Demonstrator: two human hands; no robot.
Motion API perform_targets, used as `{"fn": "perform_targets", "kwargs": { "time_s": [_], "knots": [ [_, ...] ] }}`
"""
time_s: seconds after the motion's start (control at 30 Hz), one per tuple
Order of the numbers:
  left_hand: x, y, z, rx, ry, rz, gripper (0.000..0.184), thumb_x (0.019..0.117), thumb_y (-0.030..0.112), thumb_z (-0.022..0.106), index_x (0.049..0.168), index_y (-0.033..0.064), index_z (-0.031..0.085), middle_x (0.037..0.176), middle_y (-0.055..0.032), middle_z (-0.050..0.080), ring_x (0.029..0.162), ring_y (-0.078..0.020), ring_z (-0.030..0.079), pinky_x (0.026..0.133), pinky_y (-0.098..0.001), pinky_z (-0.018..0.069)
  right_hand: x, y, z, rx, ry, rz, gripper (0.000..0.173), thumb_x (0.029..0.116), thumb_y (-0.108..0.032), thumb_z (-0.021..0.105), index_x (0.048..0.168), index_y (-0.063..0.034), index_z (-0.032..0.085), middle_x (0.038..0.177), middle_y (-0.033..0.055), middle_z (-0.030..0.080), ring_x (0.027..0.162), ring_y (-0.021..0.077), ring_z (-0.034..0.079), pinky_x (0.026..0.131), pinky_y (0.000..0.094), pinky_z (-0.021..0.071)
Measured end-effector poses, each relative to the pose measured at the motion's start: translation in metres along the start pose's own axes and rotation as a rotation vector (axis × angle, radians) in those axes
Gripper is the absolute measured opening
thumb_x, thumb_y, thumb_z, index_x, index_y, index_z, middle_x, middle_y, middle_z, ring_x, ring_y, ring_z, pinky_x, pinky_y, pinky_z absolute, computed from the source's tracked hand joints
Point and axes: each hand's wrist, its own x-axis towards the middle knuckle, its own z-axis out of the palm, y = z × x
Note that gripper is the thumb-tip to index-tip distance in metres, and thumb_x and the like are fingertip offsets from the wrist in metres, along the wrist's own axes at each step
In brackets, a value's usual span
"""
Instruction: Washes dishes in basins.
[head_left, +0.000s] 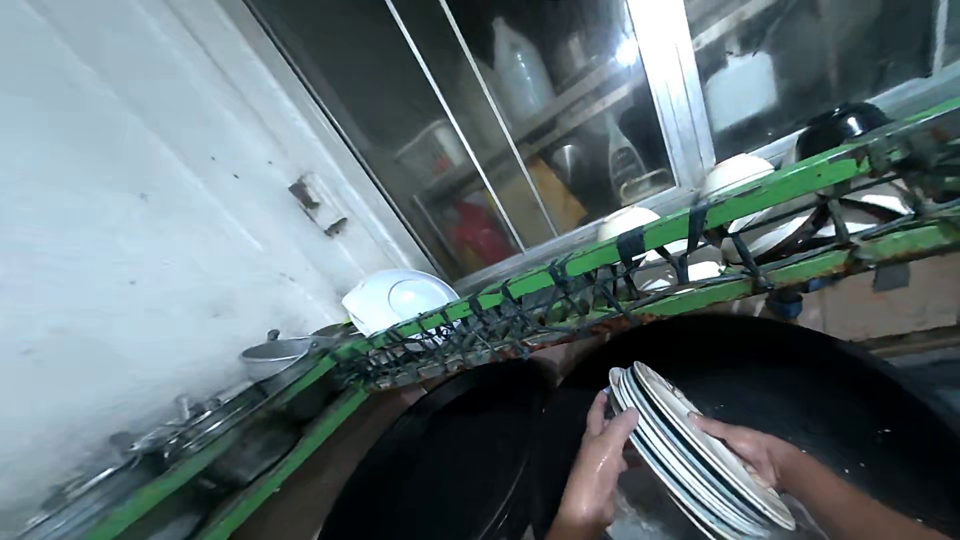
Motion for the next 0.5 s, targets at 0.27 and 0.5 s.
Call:
{"fn": "perform_targets", "kwargs": {
  "time_s": [0.27,0.5],
  "knots": [
    [0.021,0.003,0.009,0.683,0.195,0.241,0.088,0.1033,0.065,0.023,0.164,0.0029,0.01,0.17,-0.0246,0.0,0.158,-0.0374,0.003,0.127,-0.0567,0.0085,0.001,-0.009,0.009,0.002,0.053,0.01,0.063,0.1042,-0.063,0.038,0.139,-0.013,0.055,0.123,0.0114,0.068,0.112,0.0244,0.067,0.094,0.0468,0.0565],
    [-0.004,0.026,-0.011,0.743,-0.427,0.682,0.133,0.0773,0.081,0.06,0.161,-0.0062,0.007,0.168,-0.0292,-0.004,0.158,-0.0393,-0.002,0.127,-0.0536,0.0135,-0.113,-0.08,0.067,-0.096,0.165,-0.034,0.051,0.1134,-0.036,0.026,0.147,-0.0033,0.046,0.137,0.0163,0.059,0.12,0.0199,0.06,0.104,0.0364,0.0465]
  ]
}}
